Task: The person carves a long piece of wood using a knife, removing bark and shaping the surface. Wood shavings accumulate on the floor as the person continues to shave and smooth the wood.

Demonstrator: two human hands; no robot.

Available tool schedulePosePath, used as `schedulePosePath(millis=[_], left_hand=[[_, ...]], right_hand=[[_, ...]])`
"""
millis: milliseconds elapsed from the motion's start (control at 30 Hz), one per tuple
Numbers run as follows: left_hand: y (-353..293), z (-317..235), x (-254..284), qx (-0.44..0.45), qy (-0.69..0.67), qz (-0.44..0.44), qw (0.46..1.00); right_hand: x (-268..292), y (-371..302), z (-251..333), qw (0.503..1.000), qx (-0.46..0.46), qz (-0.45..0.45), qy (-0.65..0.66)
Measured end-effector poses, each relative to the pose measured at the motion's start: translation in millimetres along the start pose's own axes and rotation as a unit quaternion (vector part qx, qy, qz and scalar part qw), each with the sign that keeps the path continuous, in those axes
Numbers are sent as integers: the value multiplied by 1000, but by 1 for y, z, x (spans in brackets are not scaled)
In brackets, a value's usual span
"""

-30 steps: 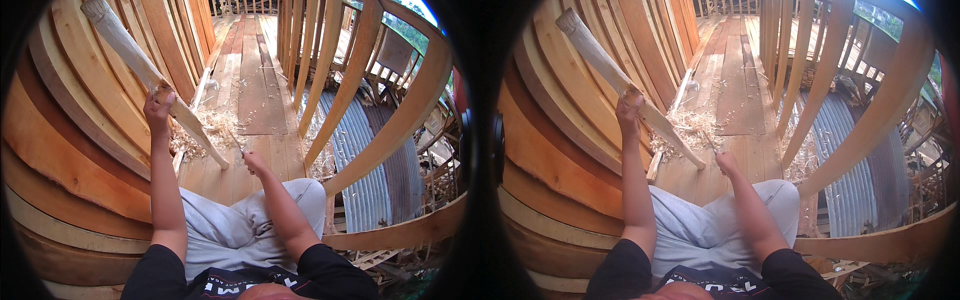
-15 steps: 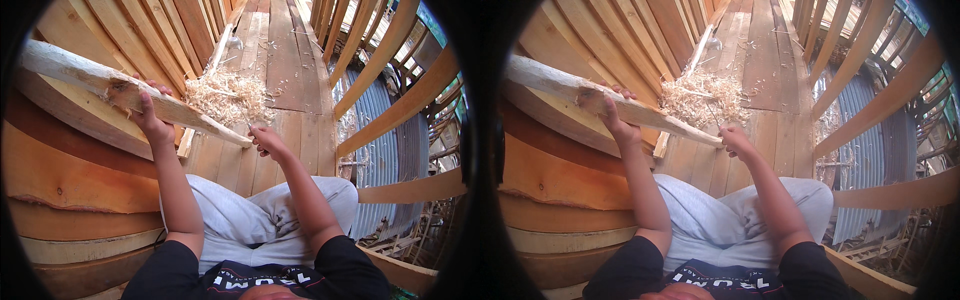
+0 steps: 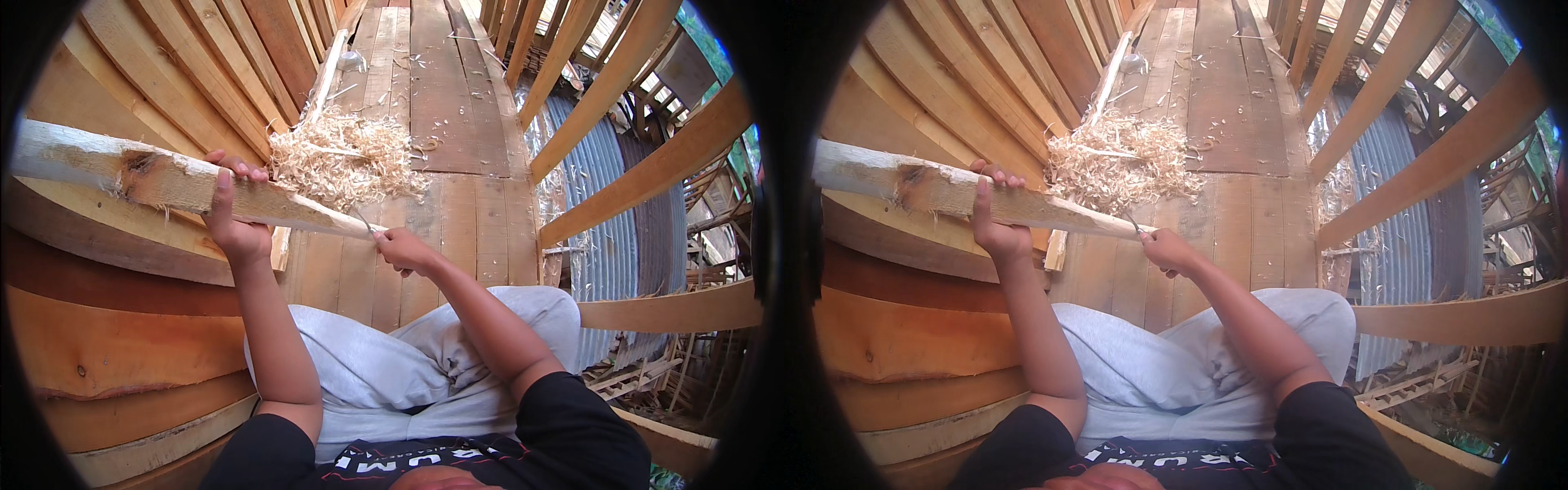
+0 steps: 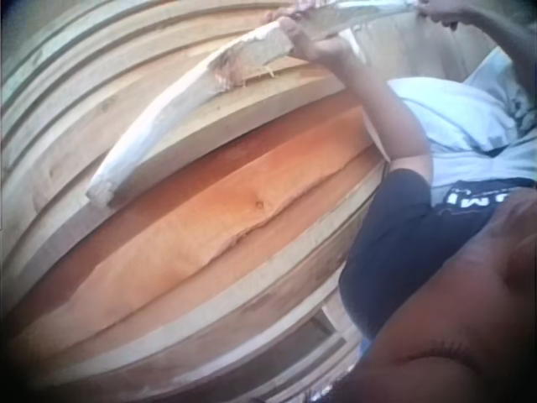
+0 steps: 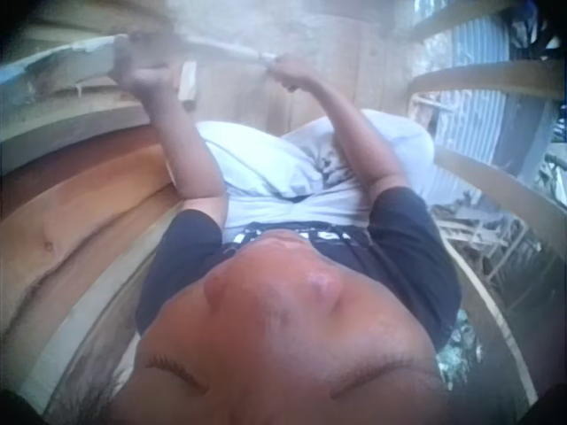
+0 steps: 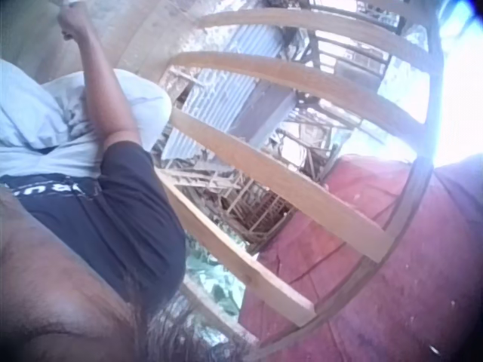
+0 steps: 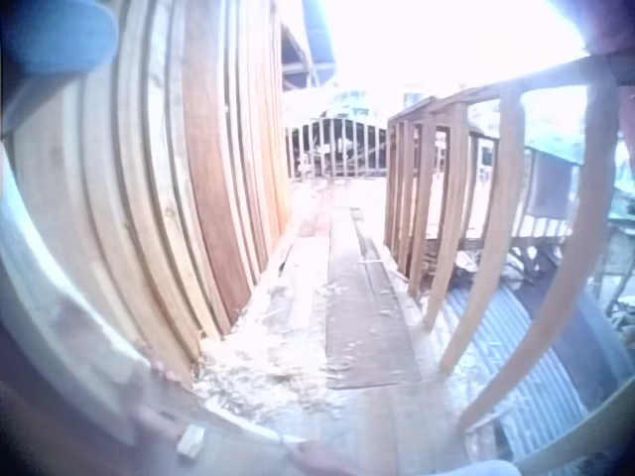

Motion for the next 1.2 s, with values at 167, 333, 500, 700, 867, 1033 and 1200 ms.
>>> schedulePosePath(millis=[167,333,500,700,867,1033,1200], left_hand=[[-3,1,-2,7,11,-18,1000],[-3,5,-2,7,28,-12,1000],[-4,-2,-5,12,-27,24,999],[-4,-12,-19,50,17,14,999],[-4,-21,-3,50,-11,31,998],[-7,-35,-17,12,6,11,1000],[-12,-24,-21,10,-2,41,999]], right_hand=[[2,-1,-1,1000,3,1,-5],[1,1,-2,1000,29,5,1],[-8,4,-3,999,37,-8,5],[6,-17,9,997,55,-34,-52],[21,-6,10,989,106,-98,-10],[39,15,16,978,128,-157,42],[40,-1,19,962,189,-182,73]])
Point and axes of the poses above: each hand's wrist, its own y-axis towards the middle knuckle, its own x-axis out of the back of the hand, z = x × y, the point moved 7 cm from there along y, towards the middle knuckle, and after that the axes turned 15 degrees about -x, right-handed, at the moved point
